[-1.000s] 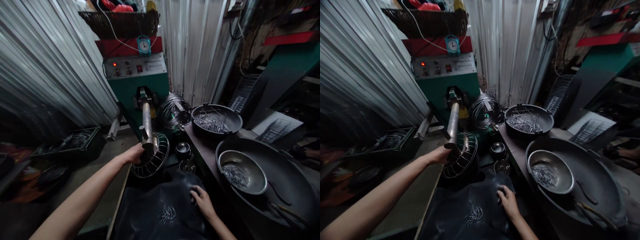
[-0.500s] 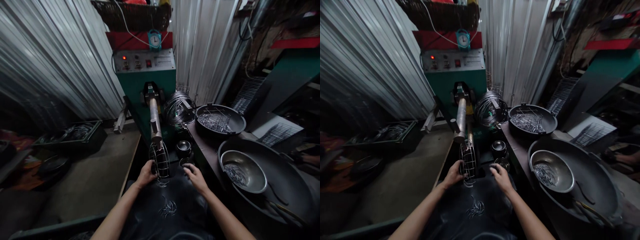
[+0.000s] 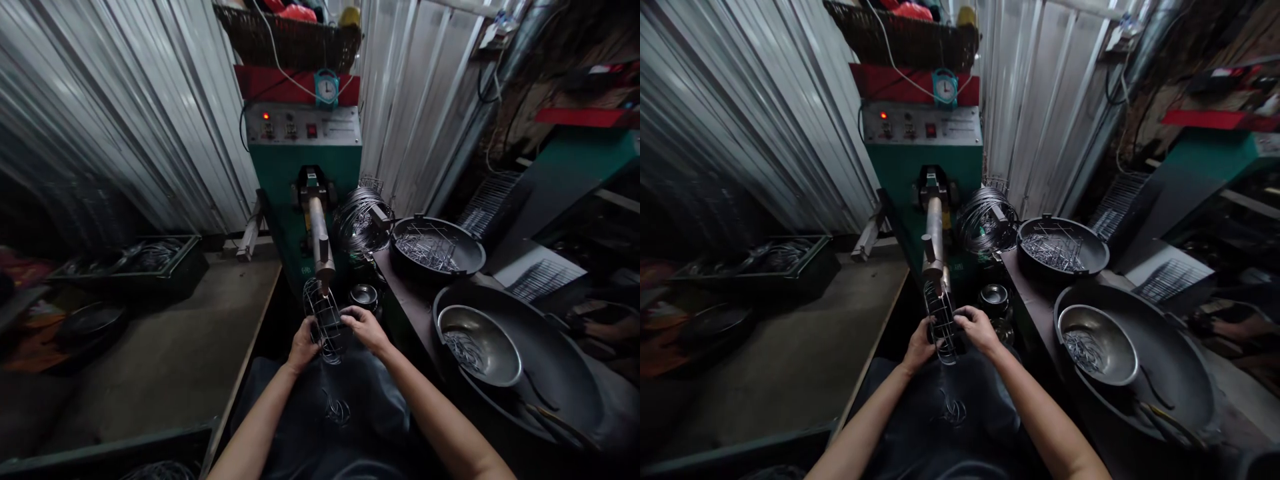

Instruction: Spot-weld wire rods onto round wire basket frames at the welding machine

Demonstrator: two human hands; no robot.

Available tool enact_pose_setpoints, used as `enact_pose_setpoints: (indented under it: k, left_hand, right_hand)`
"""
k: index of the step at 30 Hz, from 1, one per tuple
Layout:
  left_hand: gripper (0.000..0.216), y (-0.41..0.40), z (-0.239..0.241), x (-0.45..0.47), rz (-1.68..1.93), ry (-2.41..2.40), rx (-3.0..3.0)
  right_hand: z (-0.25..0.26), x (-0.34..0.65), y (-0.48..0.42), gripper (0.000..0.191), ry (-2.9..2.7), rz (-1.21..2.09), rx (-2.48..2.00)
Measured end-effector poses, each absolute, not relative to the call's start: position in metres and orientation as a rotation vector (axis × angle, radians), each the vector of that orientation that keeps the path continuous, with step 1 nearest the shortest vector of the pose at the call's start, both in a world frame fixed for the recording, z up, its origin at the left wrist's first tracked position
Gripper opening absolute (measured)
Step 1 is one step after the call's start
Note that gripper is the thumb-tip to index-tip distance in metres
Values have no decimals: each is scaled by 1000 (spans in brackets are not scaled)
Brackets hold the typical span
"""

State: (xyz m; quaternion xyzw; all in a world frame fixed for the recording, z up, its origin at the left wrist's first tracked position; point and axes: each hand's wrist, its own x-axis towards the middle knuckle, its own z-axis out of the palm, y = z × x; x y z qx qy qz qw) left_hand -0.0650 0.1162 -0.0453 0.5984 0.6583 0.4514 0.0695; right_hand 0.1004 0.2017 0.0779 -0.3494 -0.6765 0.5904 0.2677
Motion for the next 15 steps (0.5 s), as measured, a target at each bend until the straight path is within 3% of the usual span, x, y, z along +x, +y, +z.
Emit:
enact_pose_setpoints:
  k: [7, 15]
  left_hand:
    - [34, 85, -33, -83, 1194, 2086, 2137]
    - [26, 63, -24, -122, 1074, 1777, 2545]
  right_hand:
    - [61, 214, 184, 28, -1919, 1216, -1257]
    - [49, 450, 132, 32, -1292, 161, -2200]
